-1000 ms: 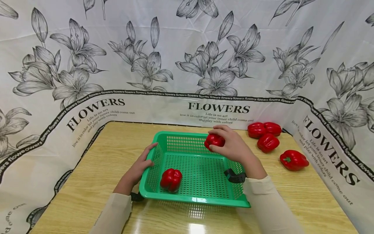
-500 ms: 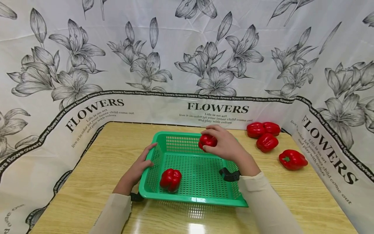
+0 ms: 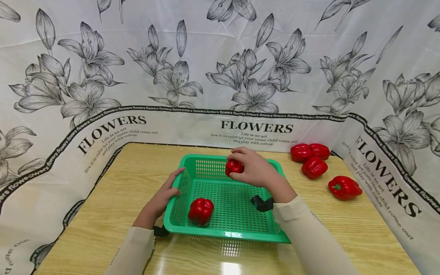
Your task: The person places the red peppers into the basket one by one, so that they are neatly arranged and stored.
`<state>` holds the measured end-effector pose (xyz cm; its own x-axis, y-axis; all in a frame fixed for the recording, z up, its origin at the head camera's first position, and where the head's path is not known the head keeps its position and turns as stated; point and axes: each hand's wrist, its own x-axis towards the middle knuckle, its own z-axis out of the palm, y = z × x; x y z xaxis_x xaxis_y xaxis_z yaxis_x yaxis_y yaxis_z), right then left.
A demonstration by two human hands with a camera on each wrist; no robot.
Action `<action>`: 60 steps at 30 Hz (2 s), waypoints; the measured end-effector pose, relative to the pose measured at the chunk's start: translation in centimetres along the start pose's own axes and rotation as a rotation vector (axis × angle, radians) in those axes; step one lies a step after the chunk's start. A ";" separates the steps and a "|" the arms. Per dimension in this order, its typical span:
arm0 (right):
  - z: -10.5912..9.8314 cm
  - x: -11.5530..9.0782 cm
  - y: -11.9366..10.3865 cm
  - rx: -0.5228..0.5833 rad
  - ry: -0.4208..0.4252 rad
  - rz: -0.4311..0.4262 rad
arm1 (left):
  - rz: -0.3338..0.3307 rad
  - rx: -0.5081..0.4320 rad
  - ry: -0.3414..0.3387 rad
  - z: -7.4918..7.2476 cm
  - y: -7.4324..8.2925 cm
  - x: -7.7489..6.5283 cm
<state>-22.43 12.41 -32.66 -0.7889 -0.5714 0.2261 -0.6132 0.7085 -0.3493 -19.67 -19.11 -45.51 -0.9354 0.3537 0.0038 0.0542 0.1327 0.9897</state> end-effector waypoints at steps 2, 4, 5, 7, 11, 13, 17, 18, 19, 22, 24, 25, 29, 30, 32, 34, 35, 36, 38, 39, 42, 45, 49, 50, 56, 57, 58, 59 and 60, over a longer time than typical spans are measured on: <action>0.1 0.3 -0.3 -0.005 -0.007 -0.002 | 0.003 -0.002 -0.002 0.0 0.0 0.0; 0.3 0.5 -0.4 -0.007 -0.018 0.000 | 0.005 -0.003 -0.003 0.0 0.0 0.0; 0.5 0.6 -0.5 -0.006 -0.024 0.002 | 0.006 -0.005 -0.002 0.1 0.0 0.0; 0.8 0.8 -0.5 -0.009 -0.035 0.008 | 0.007 -0.006 -0.005 0.1 0.0 0.0; 1.5 1.0 -0.4 -0.001 -0.054 0.010 | 0.004 -0.007 -0.007 0.2 0.1 0.1; 1.9 1.1 -0.3 0.011 -0.062 0.011 | 0.002 -0.007 -0.006 0.2 0.1 0.1; 2.4 1.2 -0.2 0.036 -0.073 0.019 | -0.002 -0.004 0.003 0.2 0.2 0.1; 2.6 1.3 -0.1 0.043 -0.076 0.021 | -0.001 -0.003 0.004 0.1 0.2 0.1; 2.7 1.3 0.0 0.050 -0.079 0.022 | 0.000 -0.002 0.005 0.1 0.1 0.1; 3.0 1.5 0.2 0.070 -0.092 0.029 | 0.004 0.002 0.007 0.1 0.1 0.1; 3.2 1.6 0.3 0.092 -0.105 0.037 | 0.005 0.003 0.009 0.0 0.1 0.1; 3.3 1.6 0.4 0.103 -0.111 0.042 | 0.004 0.003 0.009 0.0 0.1 0.1; 3.7 1.7 0.7 0.148 -0.139 0.058 | 0.001 0.000 0.008 0.0 0.0 0.1; 3.8 1.7 0.8 0.159 -0.146 0.057 | 0.001 0.001 0.008 0.0 0.0 0.1; 4.1 1.8 1.0 0.176 -0.162 0.061 | 0.000 0.000 0.010 0.0 0.1 0.1; 4.4 1.9 1.2 0.189 -0.172 0.061 | -0.001 0.000 0.012 0.0 0.1 0.1; 4.6 2.0 1.3 0.190 -0.178 0.061 | -0.002 -0.001 0.013 0.0 0.1 0.1; 4.8 2.0 1.4 0.195 -0.181 0.059 | -0.002 -0.001 0.013 0.0 0.1 0.1; 5.2 2.1 1.5 0.201 -0.191 0.057 | -0.003 0.000 0.014 -0.1 0.0 0.2; 5.4 2.1 1.5 0.199 -0.197 0.056 | -0.003 0.000 0.013 -0.1 0.0 0.2; 5.9 2.2 1.4 0.205 -0.219 0.058 | -0.006 0.000 0.013 0.0 0.0 0.1; 6.5 2.3 1.4 0.201 -0.230 0.062 | -0.006 0.000 0.012 0.0 0.1 0.1; 7.2 2.4 1.5 0.195 -0.235 0.059 | -0.002 0.004 0.015 0.0 0.3 0.0; 7.4 2.4 1.6 0.200 -0.234 0.058 | -0.001 0.006 0.016 0.0 0.4 0.0; 8.2 2.6 1.6 0.214 -0.242 0.087 | -0.007 -0.002 0.019 0.1 0.5 0.0; 8.4 2.6 1.6 0.209 -0.243 0.087 | -0.009 -0.004 0.020 0.1 0.5 0.0; 8.5 2.7 1.5 0.205 -0.242 0.084 | -0.011 -0.004 0.020 0.1 0.5 -0.1; 8.6 2.7 1.5 0.201 -0.242 0.081 | -0.012 -0.002 0.020 0.1 0.5 -0.1; 8.7 2.7 1.4 0.197 -0.241 0.082 | -0.013 -0.003 0.020 0.1 0.5 -0.1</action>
<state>-25.11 8.22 -40.47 -0.7887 -0.6143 -0.0233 -0.5103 0.6754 -0.5323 -19.52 -18.96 -45.03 -0.9428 0.3332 -0.0057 0.0416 0.1347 0.9900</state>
